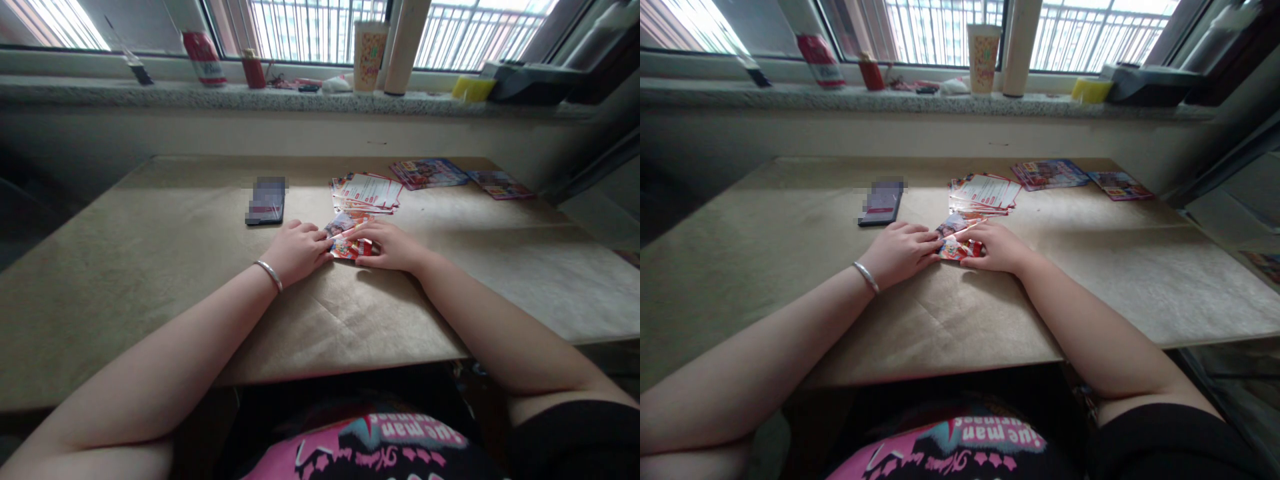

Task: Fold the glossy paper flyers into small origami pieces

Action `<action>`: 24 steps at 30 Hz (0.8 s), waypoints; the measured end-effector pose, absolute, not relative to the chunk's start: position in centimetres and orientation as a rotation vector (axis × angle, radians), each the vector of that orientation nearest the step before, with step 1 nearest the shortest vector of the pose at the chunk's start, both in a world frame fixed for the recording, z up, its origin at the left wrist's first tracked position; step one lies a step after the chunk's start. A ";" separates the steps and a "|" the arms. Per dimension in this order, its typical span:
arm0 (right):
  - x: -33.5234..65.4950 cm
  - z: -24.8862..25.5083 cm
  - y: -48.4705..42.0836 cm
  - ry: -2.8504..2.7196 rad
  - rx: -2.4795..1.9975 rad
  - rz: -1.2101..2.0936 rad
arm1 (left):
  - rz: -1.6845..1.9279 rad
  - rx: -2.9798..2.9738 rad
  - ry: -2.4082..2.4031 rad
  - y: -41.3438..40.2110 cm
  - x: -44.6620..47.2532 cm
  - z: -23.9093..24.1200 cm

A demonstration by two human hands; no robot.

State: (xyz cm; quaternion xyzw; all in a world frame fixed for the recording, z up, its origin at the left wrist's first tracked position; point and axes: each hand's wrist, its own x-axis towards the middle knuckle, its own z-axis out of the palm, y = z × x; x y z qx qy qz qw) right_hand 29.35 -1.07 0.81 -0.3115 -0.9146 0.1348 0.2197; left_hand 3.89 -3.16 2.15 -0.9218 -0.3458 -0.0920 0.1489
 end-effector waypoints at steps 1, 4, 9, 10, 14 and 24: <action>29.3 0.8 -1.1 -2.532 -0.868 0.380 | -0.258 -2.634 -0.978 -3.2 4.0 2.2; 29.3 0.7 -1.1 -2.526 -0.876 0.359 | -0.229 -2.594 -0.927 -3.1 4.2 2.2; 29.3 0.8 -1.1 -2.510 -0.859 0.333 | -0.246 -2.561 -0.952 -2.8 4.1 1.9; 29.3 0.7 -1.1 -2.505 -0.853 0.336 | -0.249 -2.564 -0.970 -2.7 4.1 1.8; 29.3 0.8 -1.2 -2.499 -0.833 0.362 | -0.278 -2.586 -1.006 -2.6 3.9 1.8; 29.2 1.1 -1.5 -2.489 -0.853 0.335 | -0.359 -2.587 -1.071 -2.2 3.9 1.1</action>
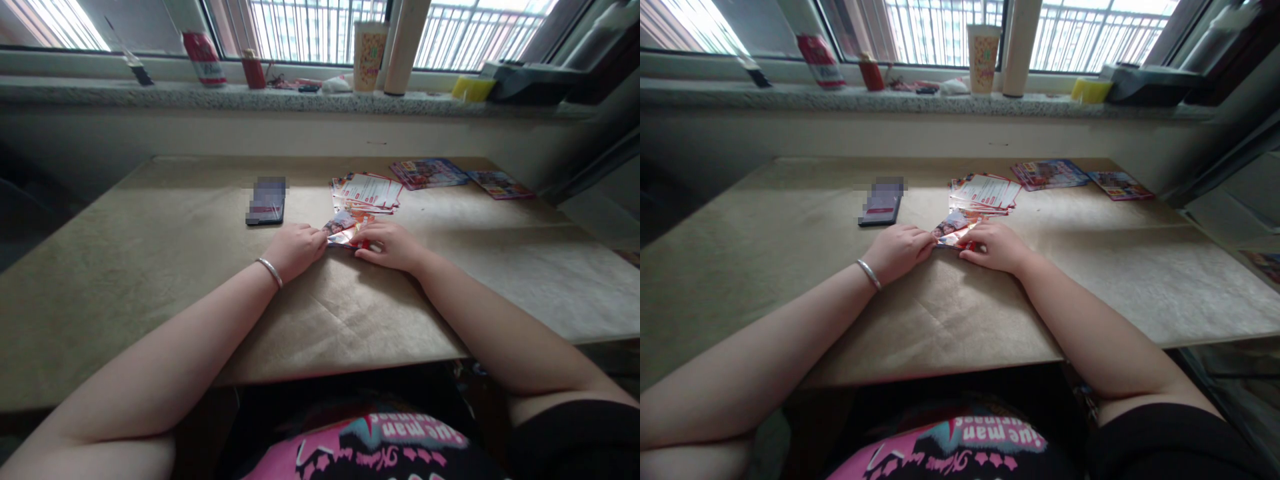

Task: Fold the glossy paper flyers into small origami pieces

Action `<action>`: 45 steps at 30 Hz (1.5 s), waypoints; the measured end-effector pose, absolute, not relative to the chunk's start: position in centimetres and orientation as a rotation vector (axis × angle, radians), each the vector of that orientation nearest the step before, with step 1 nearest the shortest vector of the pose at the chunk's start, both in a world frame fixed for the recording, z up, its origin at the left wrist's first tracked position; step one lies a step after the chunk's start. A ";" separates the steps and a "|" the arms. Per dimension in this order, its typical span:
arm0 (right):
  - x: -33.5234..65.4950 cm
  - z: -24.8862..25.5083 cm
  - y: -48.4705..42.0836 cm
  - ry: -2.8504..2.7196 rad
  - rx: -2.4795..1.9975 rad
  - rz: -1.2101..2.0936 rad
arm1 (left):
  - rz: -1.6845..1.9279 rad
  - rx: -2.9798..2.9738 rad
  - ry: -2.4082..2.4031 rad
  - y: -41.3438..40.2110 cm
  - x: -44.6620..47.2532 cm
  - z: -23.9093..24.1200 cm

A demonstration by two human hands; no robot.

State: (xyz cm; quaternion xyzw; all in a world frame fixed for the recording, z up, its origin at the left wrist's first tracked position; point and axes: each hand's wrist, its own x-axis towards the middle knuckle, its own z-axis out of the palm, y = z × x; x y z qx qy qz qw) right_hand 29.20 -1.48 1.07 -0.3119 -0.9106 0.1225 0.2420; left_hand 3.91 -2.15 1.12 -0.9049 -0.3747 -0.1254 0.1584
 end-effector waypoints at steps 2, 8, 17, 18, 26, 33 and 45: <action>29.1 1.0 -1.5 -2.460 -0.845 0.321 | -0.347 -2.588 -1.106 -2.1 3.9 1.0; 28.9 1.1 -1.7 -2.428 -0.943 0.258 | -0.368 -2.660 -1.092 -1.8 3.7 0.9; 28.6 1.2 -2.3 -2.272 -1.277 0.273 | -0.566 -2.959 -0.783 -1.5 3.7 0.3; 28.6 1.2 -2.1 -2.247 -1.310 0.297 | -0.549 -2.980 -0.779 -1.6 3.7 0.3; 29.1 0.4 -0.7 -2.180 -1.593 0.334 | -0.478 -2.961 -1.009 -2.0 3.6 0.6; 29.2 0.5 -0.7 -2.227 -1.705 0.309 | -0.409 -2.929 -0.946 -2.2 3.7 0.9; 30.1 2.3 -1.2 -2.335 -1.700 0.006 | -0.427 -3.029 -0.823 -2.4 4.4 0.4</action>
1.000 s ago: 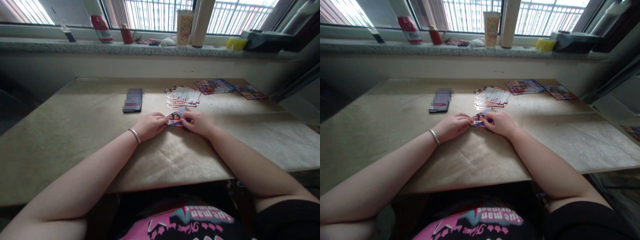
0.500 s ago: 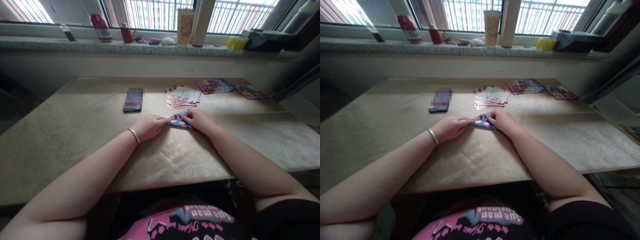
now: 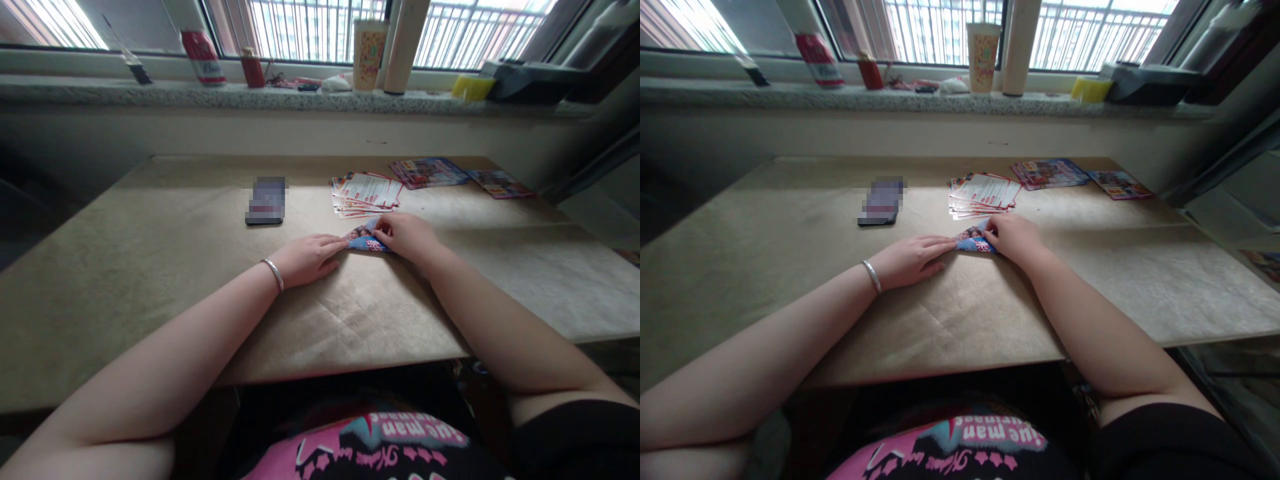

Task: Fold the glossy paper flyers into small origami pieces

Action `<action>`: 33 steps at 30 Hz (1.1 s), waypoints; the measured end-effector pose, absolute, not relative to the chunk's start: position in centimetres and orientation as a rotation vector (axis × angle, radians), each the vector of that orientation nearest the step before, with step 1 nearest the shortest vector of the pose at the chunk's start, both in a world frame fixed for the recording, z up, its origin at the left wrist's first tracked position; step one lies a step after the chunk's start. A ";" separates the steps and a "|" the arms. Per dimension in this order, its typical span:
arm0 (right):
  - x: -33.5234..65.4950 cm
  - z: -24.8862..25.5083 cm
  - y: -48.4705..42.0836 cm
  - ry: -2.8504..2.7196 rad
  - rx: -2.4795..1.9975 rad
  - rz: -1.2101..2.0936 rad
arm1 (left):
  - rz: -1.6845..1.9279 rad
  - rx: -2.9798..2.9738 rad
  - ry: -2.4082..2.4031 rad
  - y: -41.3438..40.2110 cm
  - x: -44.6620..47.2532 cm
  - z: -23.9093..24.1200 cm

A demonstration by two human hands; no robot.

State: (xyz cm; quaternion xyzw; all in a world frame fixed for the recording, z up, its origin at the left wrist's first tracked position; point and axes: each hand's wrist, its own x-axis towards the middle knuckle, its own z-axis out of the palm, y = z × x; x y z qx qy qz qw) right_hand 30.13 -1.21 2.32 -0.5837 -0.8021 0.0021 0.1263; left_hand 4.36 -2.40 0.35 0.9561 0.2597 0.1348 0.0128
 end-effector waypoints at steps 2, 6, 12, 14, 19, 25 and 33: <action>29.5 2.6 -1.8 -2.416 -1.532 -0.171 | 0.403 2.981 0.806 -2.4 4.5 0.3; 27.6 2.6 -2.9 -2.500 -1.428 -0.277 | 0.427 3.001 0.773 -2.4 5.0 0.0; 26.8 1.3 -2.2 -2.512 -1.581 -0.141 | 0.468 3.041 0.797 -2.5 5.2 0.1; 27.1 1.1 -1.8 -2.488 -1.620 -0.118 | 0.481 3.057 0.798 -2.6 5.1 0.2; 27.8 0.9 -1.1 -2.447 -1.651 -0.068 | 0.506 3.073 0.832 -2.8 5.1 0.4; 28.1 0.6 -0.4 -2.350 -1.679 0.146 | 0.478 3.090 0.903 -3.0 5.5 0.6; 28.5 0.7 0.1 -2.281 -1.712 0.293 | 0.445 3.105 0.964 -2.8 5.5 0.6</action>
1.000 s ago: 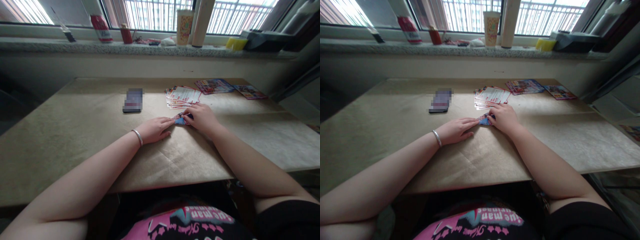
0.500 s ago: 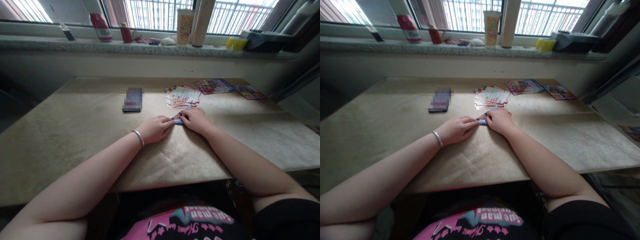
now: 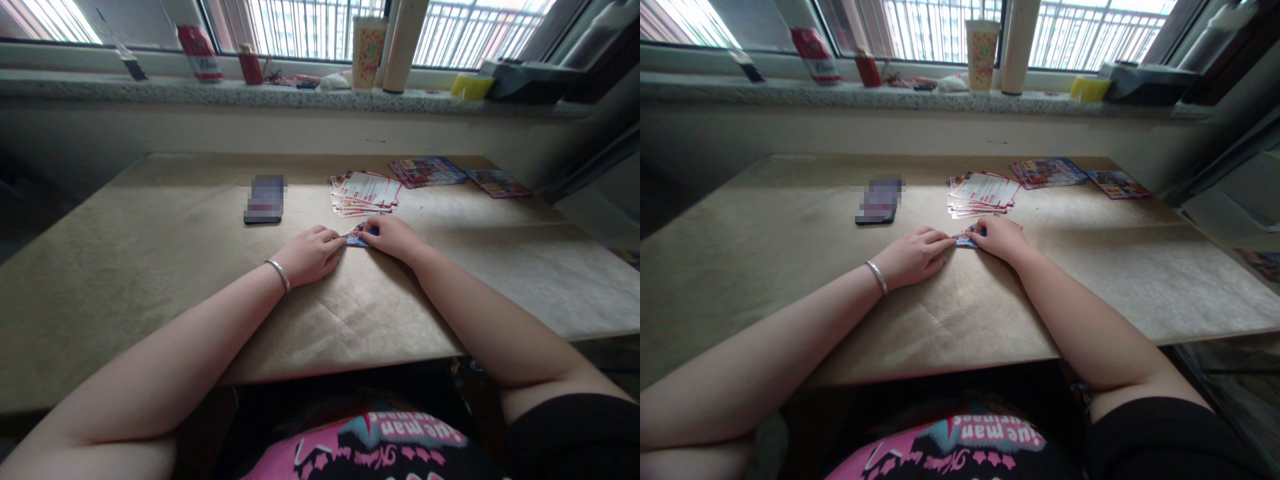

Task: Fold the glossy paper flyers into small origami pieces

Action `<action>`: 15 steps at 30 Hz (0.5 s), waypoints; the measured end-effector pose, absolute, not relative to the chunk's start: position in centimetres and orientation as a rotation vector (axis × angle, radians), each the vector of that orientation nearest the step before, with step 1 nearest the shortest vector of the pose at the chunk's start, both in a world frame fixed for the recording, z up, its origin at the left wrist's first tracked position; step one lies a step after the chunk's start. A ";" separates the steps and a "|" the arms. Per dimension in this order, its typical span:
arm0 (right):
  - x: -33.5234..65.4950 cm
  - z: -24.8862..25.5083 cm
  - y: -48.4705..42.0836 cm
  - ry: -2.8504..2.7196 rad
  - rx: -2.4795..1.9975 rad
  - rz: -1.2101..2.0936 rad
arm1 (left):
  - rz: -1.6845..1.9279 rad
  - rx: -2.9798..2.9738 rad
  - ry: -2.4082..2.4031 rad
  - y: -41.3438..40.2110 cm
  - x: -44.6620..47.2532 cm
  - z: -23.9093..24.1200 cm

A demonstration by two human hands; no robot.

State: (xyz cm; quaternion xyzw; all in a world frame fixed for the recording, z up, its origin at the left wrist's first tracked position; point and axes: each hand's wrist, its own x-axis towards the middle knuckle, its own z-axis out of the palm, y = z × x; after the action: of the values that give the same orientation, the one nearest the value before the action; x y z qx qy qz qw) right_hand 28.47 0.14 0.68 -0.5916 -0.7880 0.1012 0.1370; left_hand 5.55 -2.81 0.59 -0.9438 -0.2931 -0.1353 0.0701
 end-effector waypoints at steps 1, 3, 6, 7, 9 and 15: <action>28.5 0.6 0.2 -2.275 -1.715 0.294 | -0.408 -2.830 -0.894 -2.8 5.5 0.6; 28.5 0.4 0.4 -2.269 -1.714 0.293 | -0.404 -2.807 -0.927 -2.8 5.6 0.6; 28.6 0.2 0.4 -2.269 -1.711 0.285 | -0.379 -2.786 -0.951 -2.9 5.8 0.7; 28.5 0.2 0.4 -2.273 -1.711 0.281 | -0.370 -2.785 -0.944 -3.0 5.8 0.7; 28.5 0.2 0.3 -2.285 -1.703 0.273 | -0.367 -2.783 -0.926 -2.9 5.8 0.8; 28.7 0.7 0.2 -2.336 -1.722 0.238 | -0.442 -2.851 -0.814 -2.5 5.0 0.6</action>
State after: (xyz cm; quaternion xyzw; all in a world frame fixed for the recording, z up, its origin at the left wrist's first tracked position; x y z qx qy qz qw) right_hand 28.67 0.17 0.65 -0.5875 -0.7969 0.0813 0.1145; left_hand 5.02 -2.50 0.60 -0.9487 -0.2708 -0.1469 0.0718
